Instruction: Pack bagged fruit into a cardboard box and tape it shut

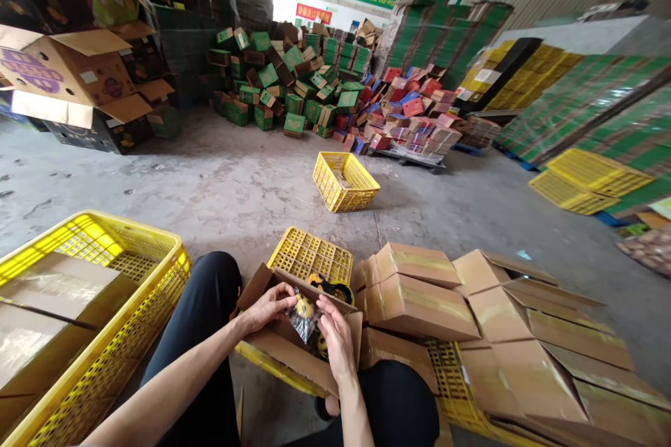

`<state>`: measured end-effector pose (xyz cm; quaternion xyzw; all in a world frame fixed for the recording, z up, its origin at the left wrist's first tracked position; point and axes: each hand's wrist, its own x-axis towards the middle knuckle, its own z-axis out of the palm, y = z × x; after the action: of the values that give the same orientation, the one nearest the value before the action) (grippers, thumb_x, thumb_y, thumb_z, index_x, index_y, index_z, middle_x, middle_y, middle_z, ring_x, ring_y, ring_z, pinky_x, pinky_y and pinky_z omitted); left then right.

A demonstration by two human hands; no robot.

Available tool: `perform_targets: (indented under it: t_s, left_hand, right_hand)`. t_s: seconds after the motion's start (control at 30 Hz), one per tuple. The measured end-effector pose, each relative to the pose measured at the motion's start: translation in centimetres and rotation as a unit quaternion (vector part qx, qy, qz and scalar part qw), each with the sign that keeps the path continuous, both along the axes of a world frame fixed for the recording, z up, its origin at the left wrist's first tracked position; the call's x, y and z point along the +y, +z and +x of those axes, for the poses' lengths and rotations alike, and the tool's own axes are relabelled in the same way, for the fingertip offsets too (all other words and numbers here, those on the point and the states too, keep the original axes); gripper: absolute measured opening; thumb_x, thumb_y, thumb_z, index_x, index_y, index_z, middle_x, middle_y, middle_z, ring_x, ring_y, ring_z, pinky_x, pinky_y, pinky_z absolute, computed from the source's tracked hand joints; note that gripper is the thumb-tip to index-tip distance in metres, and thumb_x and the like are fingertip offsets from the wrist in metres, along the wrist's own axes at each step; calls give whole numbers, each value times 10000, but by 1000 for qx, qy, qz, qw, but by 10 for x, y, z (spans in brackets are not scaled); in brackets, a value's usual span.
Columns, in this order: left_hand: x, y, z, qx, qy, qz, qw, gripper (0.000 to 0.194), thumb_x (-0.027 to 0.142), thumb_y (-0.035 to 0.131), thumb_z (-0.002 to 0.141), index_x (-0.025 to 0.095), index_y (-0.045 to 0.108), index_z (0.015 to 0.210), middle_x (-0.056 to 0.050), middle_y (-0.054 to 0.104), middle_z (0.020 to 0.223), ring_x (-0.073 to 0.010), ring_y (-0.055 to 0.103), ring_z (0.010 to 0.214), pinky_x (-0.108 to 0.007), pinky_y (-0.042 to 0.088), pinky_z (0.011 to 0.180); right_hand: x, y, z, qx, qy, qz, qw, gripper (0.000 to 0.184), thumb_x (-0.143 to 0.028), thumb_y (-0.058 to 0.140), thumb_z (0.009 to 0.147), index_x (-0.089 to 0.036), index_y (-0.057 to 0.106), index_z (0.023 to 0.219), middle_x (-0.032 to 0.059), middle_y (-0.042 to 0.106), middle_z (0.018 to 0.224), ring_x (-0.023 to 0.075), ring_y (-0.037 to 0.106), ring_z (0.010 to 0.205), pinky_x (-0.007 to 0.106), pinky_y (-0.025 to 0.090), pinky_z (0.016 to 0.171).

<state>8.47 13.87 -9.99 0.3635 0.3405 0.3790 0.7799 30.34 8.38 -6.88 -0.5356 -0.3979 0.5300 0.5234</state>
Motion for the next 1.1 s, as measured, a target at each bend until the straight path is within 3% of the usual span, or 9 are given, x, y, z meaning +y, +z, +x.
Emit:
perform_targets:
  t_s: [0.13,0.27,0.37,0.67,0.9,1.1]
  left_hand:
    - [-1,0,-1,-9,6,5,1000,573,492,919,780,234,572,1157,-30,702,1040,-166,686,896,-255,545,750]
    - [-1,1,-1,-3,10,-7,1000,760,462,956,736,246,565,1351,-73,713,1154,-214,702,993,-297,556,796]
    - [-1,4,-1,-12,-11,-3,1000,817,410,973,724,237,581,1419,-95,716,1203,-221,699,1020,-305,542,834]
    - [-1,5,0,-75,-59,49,994,687,263,972,742,212,686,1364,-112,726,1273,-255,678,1165,-396,466,1069]
    - [1,-2,0,-42,-55,55,996,649,286,972,739,210,718,1332,-114,736,1302,-288,660,1215,-438,435,1116]
    - [1,0,0,-31,-61,55,996,627,300,981,719,204,746,1292,-94,764,1227,-259,678,1142,-409,435,1098]
  right_hand:
    - [-1,-3,-6,1,-60,-58,996,634,-684,846,746,-280,792,1231,128,760,1366,365,664,1334,448,622,982]
    - [-3,-6,-10,5,-40,-92,995,743,-692,848,742,-296,724,1358,117,807,1260,352,750,1193,428,653,886]
    - [-3,-10,-10,8,-26,-79,997,809,-644,888,722,-282,684,1416,103,834,1182,358,775,1137,446,650,910]
    - [7,-29,4,20,-5,-17,1000,740,-521,967,668,-260,747,1325,102,778,1328,356,706,1275,498,569,1110]
    - [7,-34,5,-2,1,-12,1000,744,-530,962,655,-271,760,1322,106,783,1297,373,707,1259,505,593,1074]
    - [7,-33,6,-9,6,-3,1000,726,-518,958,666,-263,764,1318,112,778,1299,369,699,1266,506,575,1095]
